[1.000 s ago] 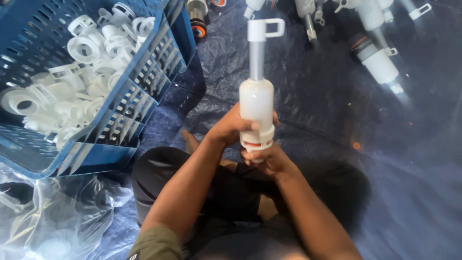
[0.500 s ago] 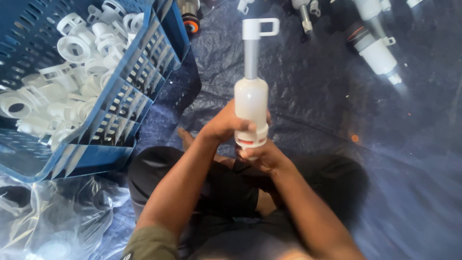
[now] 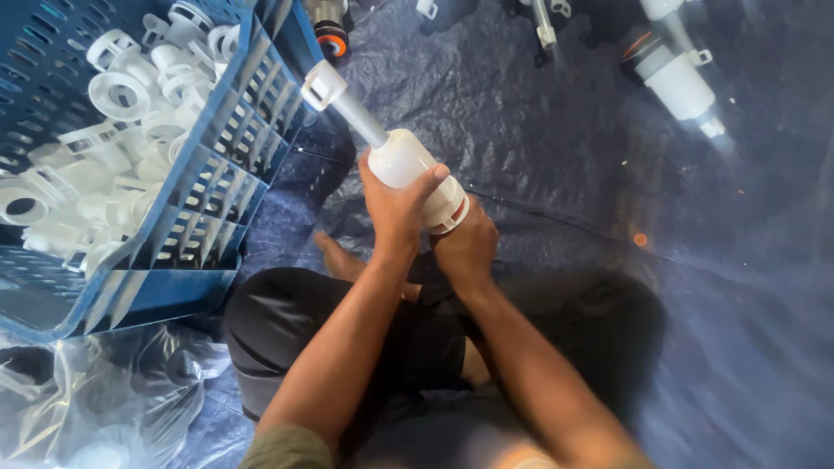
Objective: The person sits on a blue tarp and assembles white plastic pump components by hand. They pick up a cylindrical body, insert a piston, and screw on a base with an orange ring, repeating the process for multiple units.
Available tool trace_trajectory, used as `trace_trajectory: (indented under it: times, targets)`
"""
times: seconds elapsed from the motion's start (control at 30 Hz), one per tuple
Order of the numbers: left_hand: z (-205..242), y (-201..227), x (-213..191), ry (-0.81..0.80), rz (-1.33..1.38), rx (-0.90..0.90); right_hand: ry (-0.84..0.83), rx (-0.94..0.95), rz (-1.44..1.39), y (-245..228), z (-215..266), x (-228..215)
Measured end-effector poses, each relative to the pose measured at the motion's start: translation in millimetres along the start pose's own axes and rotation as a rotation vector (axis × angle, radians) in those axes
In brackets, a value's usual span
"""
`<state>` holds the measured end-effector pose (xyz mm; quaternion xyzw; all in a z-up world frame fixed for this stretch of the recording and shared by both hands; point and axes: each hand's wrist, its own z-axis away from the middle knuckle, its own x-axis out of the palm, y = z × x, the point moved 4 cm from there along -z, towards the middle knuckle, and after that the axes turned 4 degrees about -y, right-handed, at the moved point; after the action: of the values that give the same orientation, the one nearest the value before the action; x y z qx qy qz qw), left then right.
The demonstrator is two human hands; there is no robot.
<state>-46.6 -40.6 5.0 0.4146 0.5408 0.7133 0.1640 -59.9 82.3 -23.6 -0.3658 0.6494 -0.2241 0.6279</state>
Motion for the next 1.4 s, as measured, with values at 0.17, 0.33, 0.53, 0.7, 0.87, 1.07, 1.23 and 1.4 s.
trace_trajectory:
  times: [0.17, 0.33, 0.53, 0.7, 0.87, 1.07, 1.23, 1.4]
  targets:
    - [-18, -5, -4, -0.408, 0.217, -0.239, -0.342, 0.003, -0.137, 25, -4, 19]
    - [-13, -9, 0, -0.995, 0.510, -0.403, -0.864, 0.396, -1.215, 48, 29, 26]
    - [-19, 3, 8, -0.534, 0.156, -0.191, -0.375, 0.116, -0.667, 28, 8, 5]
    - [-19, 6, 5, -0.359, 0.091, -0.161, -0.257, 0.073, -0.396, 27, 4, 16]
    - [-18, 6, -3, -1.016, 0.363, -0.283, -0.887, 0.352, -1.353, 41, 41, 36]
    - [-24, -12, 1, -0.643, 0.234, -0.368, -1.144, 0.500, -1.438, 42, 33, 32]
    - [-26, -28, -13, -0.438, 0.129, -0.371, -1.198, 0.639, -1.412, 54, 30, 30]
    - [-34, -54, -24, -0.186, -0.089, -0.238, -0.984, 0.507, -0.862, 76, 15, 43]
